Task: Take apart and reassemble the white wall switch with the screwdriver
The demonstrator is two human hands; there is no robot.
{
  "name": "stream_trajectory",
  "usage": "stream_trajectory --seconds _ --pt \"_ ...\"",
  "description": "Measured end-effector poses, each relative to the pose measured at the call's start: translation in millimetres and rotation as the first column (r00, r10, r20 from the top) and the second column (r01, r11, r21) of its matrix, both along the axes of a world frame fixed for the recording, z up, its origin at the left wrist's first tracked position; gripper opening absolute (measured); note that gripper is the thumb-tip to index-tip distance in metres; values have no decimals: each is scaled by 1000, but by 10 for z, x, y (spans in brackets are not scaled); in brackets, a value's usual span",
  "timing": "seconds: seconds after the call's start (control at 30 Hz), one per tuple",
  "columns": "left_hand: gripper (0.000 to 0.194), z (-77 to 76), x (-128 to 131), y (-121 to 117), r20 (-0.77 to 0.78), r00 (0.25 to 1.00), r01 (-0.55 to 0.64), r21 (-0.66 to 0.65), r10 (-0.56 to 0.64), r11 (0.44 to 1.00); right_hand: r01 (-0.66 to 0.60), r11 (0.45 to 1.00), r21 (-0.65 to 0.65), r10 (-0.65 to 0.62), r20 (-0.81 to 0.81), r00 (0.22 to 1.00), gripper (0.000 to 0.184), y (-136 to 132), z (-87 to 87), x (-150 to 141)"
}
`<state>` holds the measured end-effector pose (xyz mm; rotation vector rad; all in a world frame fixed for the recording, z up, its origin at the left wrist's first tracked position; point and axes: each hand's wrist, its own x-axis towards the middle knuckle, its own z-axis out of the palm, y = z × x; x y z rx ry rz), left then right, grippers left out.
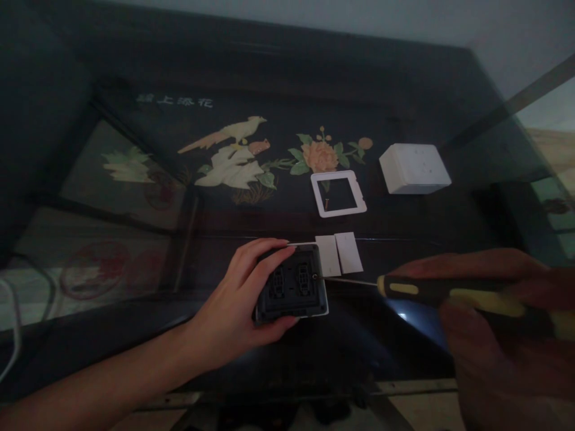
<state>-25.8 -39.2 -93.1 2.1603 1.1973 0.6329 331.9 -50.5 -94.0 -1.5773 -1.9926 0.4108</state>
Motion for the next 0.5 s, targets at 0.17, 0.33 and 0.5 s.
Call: stream_trajectory --seconds 0.17,0.33,0.5 --pt "75 -17 0 -9 14 1000 3 29 -3 1000 -446 893 55 442 73 894 12 341 810 -664" --pt "75 -35 7 -10 45 999 -3 38 2 999 -435 900 31 427 134 894 22 472 1177 -1222" --pt "74 -39 6 -10 57 998 9 44 -11 999 -372 927 53 365 112 924 11 465 1245 -1261"
